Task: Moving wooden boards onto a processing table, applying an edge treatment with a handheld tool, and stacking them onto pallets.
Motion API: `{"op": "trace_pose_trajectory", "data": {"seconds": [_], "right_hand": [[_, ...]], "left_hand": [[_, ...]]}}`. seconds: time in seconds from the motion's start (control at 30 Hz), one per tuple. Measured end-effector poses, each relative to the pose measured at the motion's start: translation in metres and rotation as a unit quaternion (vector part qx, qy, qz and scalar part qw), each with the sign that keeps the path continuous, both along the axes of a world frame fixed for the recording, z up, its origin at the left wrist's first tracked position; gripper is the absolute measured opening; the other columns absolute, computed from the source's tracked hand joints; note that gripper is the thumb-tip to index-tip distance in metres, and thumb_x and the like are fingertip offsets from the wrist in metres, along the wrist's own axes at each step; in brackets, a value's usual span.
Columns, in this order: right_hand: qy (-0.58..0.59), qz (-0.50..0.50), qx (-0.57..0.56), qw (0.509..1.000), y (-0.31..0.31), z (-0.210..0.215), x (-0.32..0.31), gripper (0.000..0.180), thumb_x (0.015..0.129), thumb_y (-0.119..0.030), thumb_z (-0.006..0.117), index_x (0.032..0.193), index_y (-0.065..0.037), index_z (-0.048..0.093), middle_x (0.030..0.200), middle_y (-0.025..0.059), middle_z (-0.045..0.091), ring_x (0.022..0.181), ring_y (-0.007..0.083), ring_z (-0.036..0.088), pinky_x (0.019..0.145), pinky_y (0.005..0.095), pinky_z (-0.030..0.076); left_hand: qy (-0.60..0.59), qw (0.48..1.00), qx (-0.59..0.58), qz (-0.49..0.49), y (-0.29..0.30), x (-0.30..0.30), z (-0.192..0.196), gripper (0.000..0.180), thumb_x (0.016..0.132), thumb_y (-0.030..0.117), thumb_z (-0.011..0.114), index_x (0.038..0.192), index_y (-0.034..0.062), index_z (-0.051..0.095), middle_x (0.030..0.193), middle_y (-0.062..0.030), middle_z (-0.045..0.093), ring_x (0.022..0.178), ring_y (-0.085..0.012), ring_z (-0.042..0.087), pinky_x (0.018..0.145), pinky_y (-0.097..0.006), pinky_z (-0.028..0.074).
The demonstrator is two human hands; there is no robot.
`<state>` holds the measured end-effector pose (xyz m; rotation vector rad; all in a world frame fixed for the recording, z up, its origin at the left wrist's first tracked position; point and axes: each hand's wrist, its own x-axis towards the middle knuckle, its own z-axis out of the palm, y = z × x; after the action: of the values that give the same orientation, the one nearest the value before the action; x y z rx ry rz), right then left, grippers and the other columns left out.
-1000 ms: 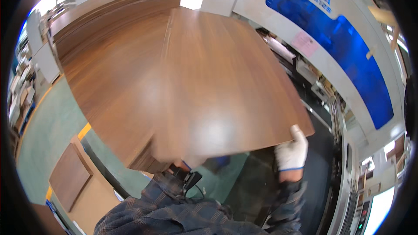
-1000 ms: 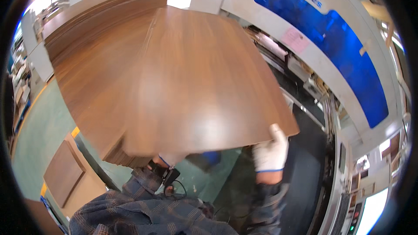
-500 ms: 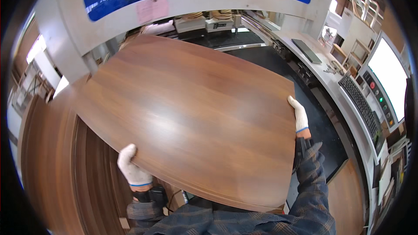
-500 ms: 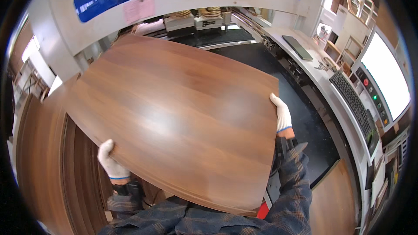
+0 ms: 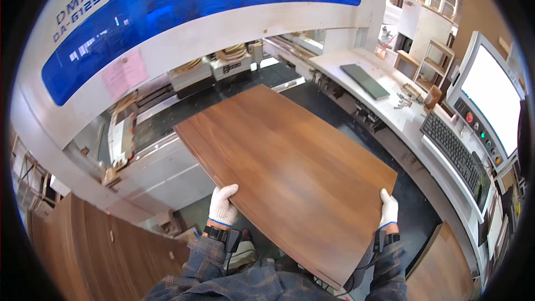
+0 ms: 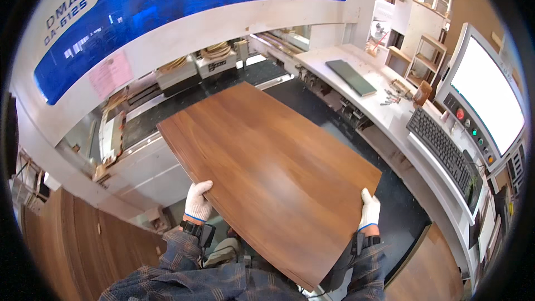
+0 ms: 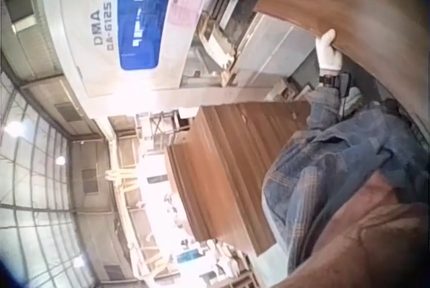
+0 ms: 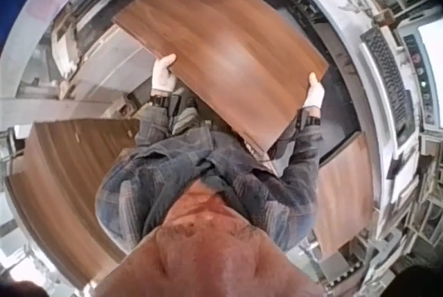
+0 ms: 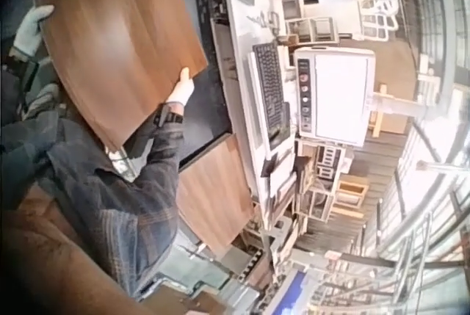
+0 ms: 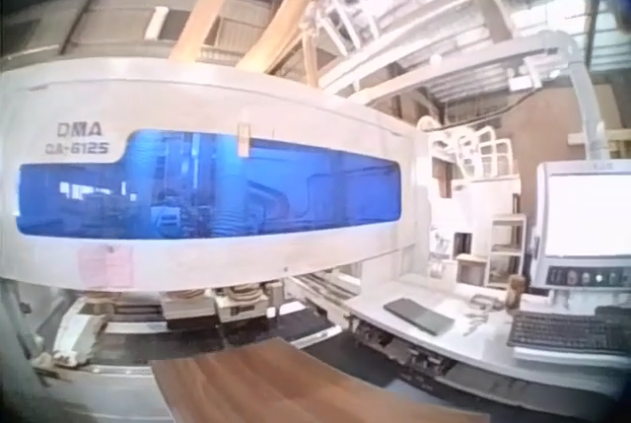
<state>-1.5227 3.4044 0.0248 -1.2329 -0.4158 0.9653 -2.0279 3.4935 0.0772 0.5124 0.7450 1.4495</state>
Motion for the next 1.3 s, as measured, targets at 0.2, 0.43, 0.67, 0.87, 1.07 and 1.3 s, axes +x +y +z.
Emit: {"op": "trace_pose_trajectory", "data": {"seconds": [0.2, 0.43, 0.67, 0.87, 1.07, 1.3], "right_hand": [[-0.058, -0.069, 0.009, 0.996, 0.084, -0.05, 0.012, 0.036, 0.102, -0.017, 0.065, 0.132, 0.004, 0.063, 0.124, 0.0108, 0.07, 0.108, 0.024, 0.067, 0.096, 0.0391, 0.054], [-0.296, -0.176, -0.134, 0.929, 0.143, -0.071, 0.018, 0.039, 0.096, -0.019, 0.071, 0.125, 0.006, 0.063, 0.108, 0.0125, 0.074, 0.097, 0.0239, 0.069, 0.091, 0.039, 0.055], [-0.529, -0.089, -0.355, 0.765, 0.151, 0.013, -0.121, 0.049, 0.079, -0.02, 0.081, 0.121, -0.001, 0.065, 0.111, 0.0219, 0.073, 0.1, 0.0377, 0.072, 0.091, 0.0453, 0.057], [-0.668, 0.193, -0.383, 0.608, 0.166, 0.037, -0.29, 0.082, 0.058, -0.045, 0.092, 0.129, -0.017, 0.061, 0.142, 0.0135, 0.05, 0.131, 0.0396, 0.046, 0.104, 0.0582, 0.039], [-0.668, 0.069, -0.378, 0.637, 0.161, 0.002, -0.275, 0.086, 0.055, -0.052, 0.093, 0.129, -0.02, 0.064, 0.142, 0.0135, 0.051, 0.131, 0.04, 0.043, 0.103, 0.0625, 0.036], [-0.716, 0.01, -0.32, 0.62, 0.15, -0.023, -0.229, 0.088, 0.053, -0.043, 0.096, 0.13, -0.012, 0.064, 0.138, 0.0189, 0.056, 0.128, 0.0473, 0.048, 0.102, 0.0589, 0.042]], "left_hand": [[-0.027, 0.997, -0.024, -0.075, 0.136, 0.007, -0.058, 0.052, 0.085, 0.002, 0.067, 0.136, -0.0027, 0.056, 0.132, -0.0138, 0.064, 0.123, -0.0318, 0.062, 0.107, -0.046, 0.05], [0.245, 0.897, -0.04, -0.366, 0.282, -0.031, -0.072, 0.037, 0.09, 0.024, 0.074, 0.117, -0.0008, 0.069, 0.109, -0.0129, 0.073, 0.103, -0.0274, 0.069, 0.09, -0.041, 0.055], [0.771, 0.523, 0.244, -0.269, 0.335, -0.076, -0.04, 0.064, 0.074, 0.05, 0.085, 0.124, 0.0134, 0.07, 0.123, -0.019, 0.067, 0.115, -0.0352, 0.064, 0.095, -0.047, 0.052], [0.773, 0.429, 0.371, -0.285, 0.378, -0.034, -0.051, 0.092, 0.064, 0.051, 0.09, 0.144, 0.0188, 0.058, 0.154, -0.0173, 0.048, 0.142, -0.0424, 0.043, 0.109, -0.059, 0.042], [0.777, 0.391, 0.408, -0.277, 0.412, 0.007, -0.067, 0.092, 0.068, 0.055, 0.087, 0.147, 0.02, 0.056, 0.157, -0.0164, 0.046, 0.145, -0.041, 0.042, 0.111, -0.058, 0.041], [0.787, 0.397, 0.36, -0.307, 0.408, 0.055, -0.057, 0.092, 0.067, 0.056, 0.088, 0.146, 0.0193, 0.058, 0.157, -0.0171, 0.047, 0.146, -0.0405, 0.041, 0.109, -0.057, 0.042]]}}
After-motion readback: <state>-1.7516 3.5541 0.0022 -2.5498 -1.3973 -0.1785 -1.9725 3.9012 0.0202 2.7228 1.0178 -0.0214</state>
